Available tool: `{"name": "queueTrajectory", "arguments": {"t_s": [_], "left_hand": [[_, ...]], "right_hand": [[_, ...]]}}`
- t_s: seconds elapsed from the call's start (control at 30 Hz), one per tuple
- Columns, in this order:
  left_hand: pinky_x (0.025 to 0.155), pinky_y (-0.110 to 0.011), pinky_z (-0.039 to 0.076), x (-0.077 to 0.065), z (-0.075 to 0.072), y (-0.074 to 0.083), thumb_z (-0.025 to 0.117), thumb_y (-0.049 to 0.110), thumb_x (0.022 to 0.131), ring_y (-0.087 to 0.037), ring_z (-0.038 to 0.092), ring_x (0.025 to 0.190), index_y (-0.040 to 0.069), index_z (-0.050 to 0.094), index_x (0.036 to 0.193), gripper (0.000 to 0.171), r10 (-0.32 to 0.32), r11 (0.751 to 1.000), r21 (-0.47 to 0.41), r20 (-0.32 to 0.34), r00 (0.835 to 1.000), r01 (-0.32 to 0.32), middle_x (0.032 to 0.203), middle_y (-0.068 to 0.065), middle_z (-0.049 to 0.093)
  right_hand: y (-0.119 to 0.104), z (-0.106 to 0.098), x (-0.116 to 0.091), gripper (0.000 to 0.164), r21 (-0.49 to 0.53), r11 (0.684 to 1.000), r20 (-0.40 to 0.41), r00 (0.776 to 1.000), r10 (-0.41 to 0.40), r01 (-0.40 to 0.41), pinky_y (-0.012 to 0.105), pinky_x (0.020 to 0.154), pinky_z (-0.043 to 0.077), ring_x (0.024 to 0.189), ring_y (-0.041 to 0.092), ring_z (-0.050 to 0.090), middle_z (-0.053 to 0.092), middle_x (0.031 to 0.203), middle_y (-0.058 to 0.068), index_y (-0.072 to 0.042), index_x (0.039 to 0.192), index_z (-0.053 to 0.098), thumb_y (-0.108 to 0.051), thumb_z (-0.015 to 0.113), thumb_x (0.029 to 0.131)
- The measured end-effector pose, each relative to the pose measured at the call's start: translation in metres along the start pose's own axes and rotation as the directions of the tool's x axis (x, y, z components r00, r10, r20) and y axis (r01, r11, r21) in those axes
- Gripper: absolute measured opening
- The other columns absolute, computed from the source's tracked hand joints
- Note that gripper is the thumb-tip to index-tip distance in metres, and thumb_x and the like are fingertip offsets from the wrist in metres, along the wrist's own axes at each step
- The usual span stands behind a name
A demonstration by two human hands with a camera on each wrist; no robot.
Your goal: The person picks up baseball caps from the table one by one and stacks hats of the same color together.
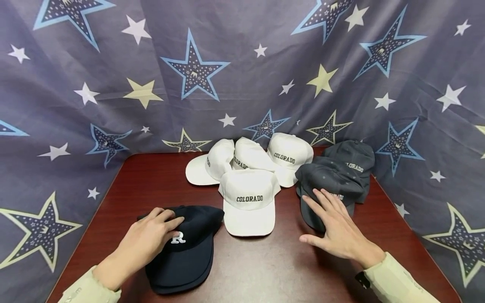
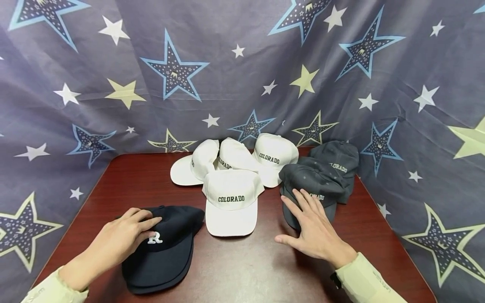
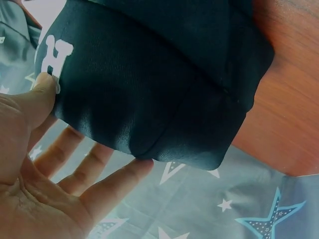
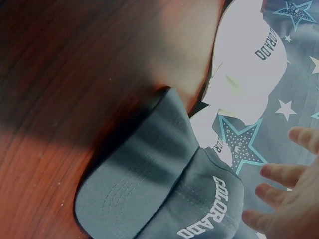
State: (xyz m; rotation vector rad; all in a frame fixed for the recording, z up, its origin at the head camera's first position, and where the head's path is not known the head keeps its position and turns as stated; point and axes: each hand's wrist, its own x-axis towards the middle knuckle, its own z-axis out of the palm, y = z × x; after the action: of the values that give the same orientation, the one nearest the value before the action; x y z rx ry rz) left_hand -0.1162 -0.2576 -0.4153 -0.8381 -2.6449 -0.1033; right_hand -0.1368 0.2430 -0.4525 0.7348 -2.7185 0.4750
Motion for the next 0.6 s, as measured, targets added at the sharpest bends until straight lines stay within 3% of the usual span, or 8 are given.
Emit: {"name": "queueTrajectory", "arguments": {"t_s": [0.37,0.6], "left_hand": [[0.074,-0.039,0.061,-0.003,0.002,0.002,0.087,0.025,0.083,-0.022,0.061,0.108,0.015,0.077,0.122,0.042,-0.004,1.0,-0.013,0.043,0.999,0.004,0.115,-0.005,0.068],[0.083,-0.047,0.058,-0.003,0.001,0.003,0.085,0.029,0.085,-0.025,0.06,0.108,0.013,0.075,0.124,0.043,-0.026,0.998,-0.048,0.045,0.999,0.028,0.115,-0.007,0.067]], "right_hand": [[-0.006,0.002,0.006,0.102,-0.003,1.0,0.006,1.0,0.003,-0.003,0.067,0.118,0.02,0.152,0.04,0.024,0.032,0.165,0.011,-0.026,0.159,0.04,-0.074,0.076,0.076],[-0.011,0.005,0.013,0.099,-0.009,1.0,-0.015,1.0,-0.028,0.028,0.067,0.118,0.022,0.151,0.039,0.026,0.034,0.163,0.012,-0.024,0.159,0.041,-0.072,0.075,0.079]]}}
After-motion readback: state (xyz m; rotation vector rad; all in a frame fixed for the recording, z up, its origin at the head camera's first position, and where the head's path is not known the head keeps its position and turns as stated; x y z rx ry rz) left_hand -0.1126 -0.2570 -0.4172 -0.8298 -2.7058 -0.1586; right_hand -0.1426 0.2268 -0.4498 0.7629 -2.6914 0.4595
